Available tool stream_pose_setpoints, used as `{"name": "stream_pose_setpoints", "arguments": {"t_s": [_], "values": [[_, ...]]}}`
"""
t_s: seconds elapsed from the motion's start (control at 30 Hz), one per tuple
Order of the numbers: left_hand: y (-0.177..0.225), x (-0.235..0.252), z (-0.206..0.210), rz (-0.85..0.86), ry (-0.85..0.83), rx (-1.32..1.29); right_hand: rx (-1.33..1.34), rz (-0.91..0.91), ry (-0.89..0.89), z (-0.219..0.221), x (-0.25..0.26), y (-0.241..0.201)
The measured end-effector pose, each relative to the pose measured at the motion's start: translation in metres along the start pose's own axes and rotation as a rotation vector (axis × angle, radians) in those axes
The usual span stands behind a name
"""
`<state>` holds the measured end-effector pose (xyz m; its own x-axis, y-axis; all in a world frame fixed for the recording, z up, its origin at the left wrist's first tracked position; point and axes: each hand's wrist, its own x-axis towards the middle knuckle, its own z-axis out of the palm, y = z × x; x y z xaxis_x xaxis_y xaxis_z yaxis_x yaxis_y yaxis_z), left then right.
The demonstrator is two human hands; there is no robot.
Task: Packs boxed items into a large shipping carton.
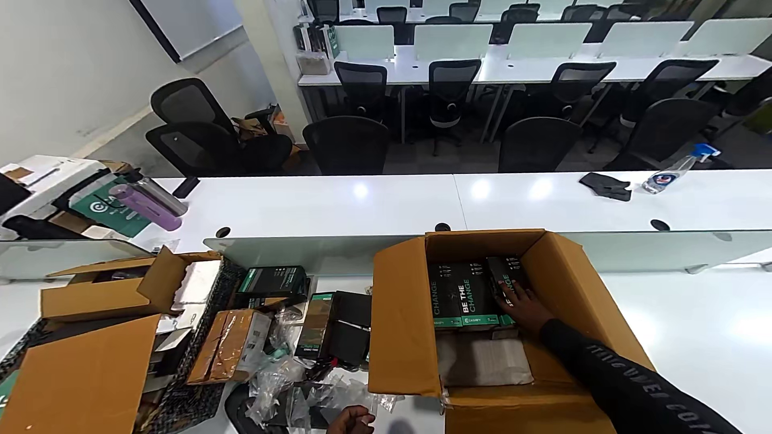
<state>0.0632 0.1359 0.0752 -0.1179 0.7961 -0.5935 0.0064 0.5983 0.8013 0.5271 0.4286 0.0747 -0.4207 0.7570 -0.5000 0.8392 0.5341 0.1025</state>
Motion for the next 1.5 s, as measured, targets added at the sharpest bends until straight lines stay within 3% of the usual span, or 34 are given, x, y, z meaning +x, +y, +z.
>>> {"name": "stream_pose_setpoints", "arguments": {"t_s": [0.9,1.27,1.5], "values": [[0.005,0.000,0.005,-0.037,-0.004,0.000,0.067,0.151,0.036,-0.006,0.005,-0.019],[0.005,0.000,0.003,-0.019,-0.015,0.000,0.058,0.174,-0.032,-0.008,0.010,-0.025],[0.004,0.002,0.003,-0.030,-0.014,0.005,0.036,0.049,-0.026,-0.016,0.007,0.000]]}}
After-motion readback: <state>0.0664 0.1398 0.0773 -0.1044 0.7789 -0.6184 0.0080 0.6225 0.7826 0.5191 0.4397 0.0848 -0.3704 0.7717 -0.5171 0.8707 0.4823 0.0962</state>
